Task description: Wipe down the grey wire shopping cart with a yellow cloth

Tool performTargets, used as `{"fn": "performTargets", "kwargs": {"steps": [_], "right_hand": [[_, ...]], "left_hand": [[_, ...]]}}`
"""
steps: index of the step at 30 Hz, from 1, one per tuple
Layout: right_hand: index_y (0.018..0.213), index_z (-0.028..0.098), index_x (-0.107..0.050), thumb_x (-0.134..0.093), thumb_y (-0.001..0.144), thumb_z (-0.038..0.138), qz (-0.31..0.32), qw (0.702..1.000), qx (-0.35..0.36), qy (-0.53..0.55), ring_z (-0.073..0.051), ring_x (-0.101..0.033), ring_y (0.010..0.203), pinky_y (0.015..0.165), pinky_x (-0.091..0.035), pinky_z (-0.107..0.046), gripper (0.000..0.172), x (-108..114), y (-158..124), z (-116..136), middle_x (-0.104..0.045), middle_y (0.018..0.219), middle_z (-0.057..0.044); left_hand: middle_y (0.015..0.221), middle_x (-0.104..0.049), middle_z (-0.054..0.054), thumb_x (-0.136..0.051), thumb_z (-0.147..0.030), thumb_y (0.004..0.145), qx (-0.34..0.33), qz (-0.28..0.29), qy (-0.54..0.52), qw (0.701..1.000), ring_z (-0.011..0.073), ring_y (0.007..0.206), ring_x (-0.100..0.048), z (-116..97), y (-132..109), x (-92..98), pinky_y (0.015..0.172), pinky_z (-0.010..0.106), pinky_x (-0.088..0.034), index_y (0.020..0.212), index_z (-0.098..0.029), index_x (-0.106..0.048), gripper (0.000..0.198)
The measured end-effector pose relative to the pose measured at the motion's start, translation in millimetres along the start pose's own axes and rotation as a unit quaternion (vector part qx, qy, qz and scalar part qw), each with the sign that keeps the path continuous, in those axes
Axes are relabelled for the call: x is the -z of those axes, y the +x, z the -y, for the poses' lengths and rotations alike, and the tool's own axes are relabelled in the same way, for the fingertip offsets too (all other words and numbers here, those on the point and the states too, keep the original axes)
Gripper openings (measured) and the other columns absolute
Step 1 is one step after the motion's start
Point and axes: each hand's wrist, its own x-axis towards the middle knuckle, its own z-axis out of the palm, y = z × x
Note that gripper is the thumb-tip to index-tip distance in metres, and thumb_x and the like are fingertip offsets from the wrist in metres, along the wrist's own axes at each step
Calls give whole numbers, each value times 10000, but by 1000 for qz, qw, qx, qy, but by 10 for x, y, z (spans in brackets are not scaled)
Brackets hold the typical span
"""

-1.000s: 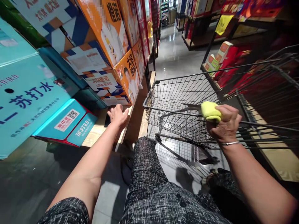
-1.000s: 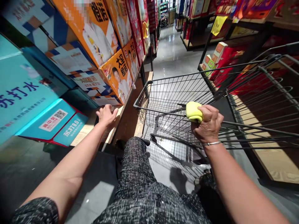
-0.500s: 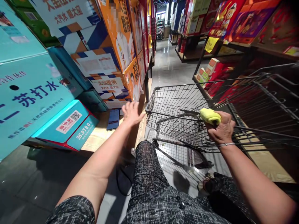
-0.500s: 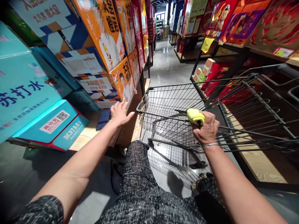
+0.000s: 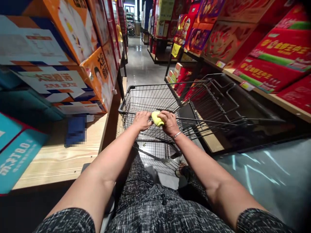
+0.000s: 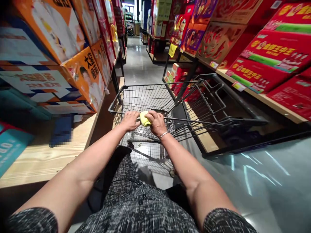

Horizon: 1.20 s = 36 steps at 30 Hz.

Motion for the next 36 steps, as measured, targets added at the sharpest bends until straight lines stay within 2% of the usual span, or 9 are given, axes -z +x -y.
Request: {"fn": "performTargets", "kwargs": {"steps": [8,11,13,16,22,27,31,34,36], "right_hand": [[1170,241,-574,-607,779,190,-84,983,-94,-131,-262,-575,1182,1006,-350,-432,396,1028,-979,-977,-620,1228,-93],[1172,256,-553,-587,784,201,-148,972,-105,-151,-275,-571,1153,988,-367,-461,393,1136,-1229,-1115,-588,1230,-96],[1172,267,-555,-589,786,212,-163,971,-109,-140,-288,-542,1158,984,-386,-479,391,995,-1225,-1046,-559,1236,-103],[1175,279,-590,-590,807,209,-134,978,-117,-106,-305,-487,1196,1018,-395,-508,374,535,-1078,-792,-536,1246,-114],[1175,320,-686,-568,899,189,169,972,-156,-56,-291,-471,1203,1029,-412,-472,328,-519,-1187,-324,-594,1303,-95],[1088,321,-716,-602,871,154,238,960,-140,-34,-265,-490,1181,983,-441,-400,297,-844,-1464,-262,-646,1301,-44],[1168,309,-702,-562,885,150,174,975,-129,-53,-271,-498,1138,981,-449,-434,354,-503,-1362,-390,-633,1287,-88],[1174,297,-668,-562,885,195,1,987,-122,-107,-280,-498,1146,995,-444,-473,325,133,-1308,-638,-592,1246,-105],[1167,277,-630,-580,878,250,-138,968,-129,-163,-307,-490,1177,995,-438,-510,294,595,-1339,-838,-547,1245,-126]], "left_hand": [[1049,-707,96,-328,-522,1058,31,-28,-60,997,300,1056,-586,99,94,33,978,456,-393,917,-223,-659,467],[929,-720,69,-368,-557,1041,36,-30,-88,995,287,993,-605,145,147,32,969,455,-389,754,-218,-620,510],[884,-717,57,-395,-563,1031,35,-38,-103,993,274,971,-610,159,160,20,968,443,-387,714,-214,-604,515],[853,-710,48,-414,-553,1026,31,-50,-113,992,263,954,-610,154,153,-3,958,432,-387,703,-215,-607,506],[866,-715,43,-439,-551,1021,40,-71,-99,992,259,951,-598,127,137,-34,916,414,-395,725,-229,-637,480],[888,-719,45,-450,-530,1025,48,-63,-97,992,267,959,-593,101,134,-31,924,431,-384,757,-237,-675,456],[902,-716,48,-445,-532,1028,49,-71,-98,991,271,972,-582,109,127,-55,934,437,-377,792,-244,-687,444],[918,-712,54,-434,-531,1030,48,-77,-101,991,276,980,-568,124,118,-84,937,444,-376,817,-247,-690,437],[930,-708,57,-423,-535,1029,46,-80,-103,990,278,983,-561,123,108,-95,945,451,-373,831,-253,-695,439]]}}
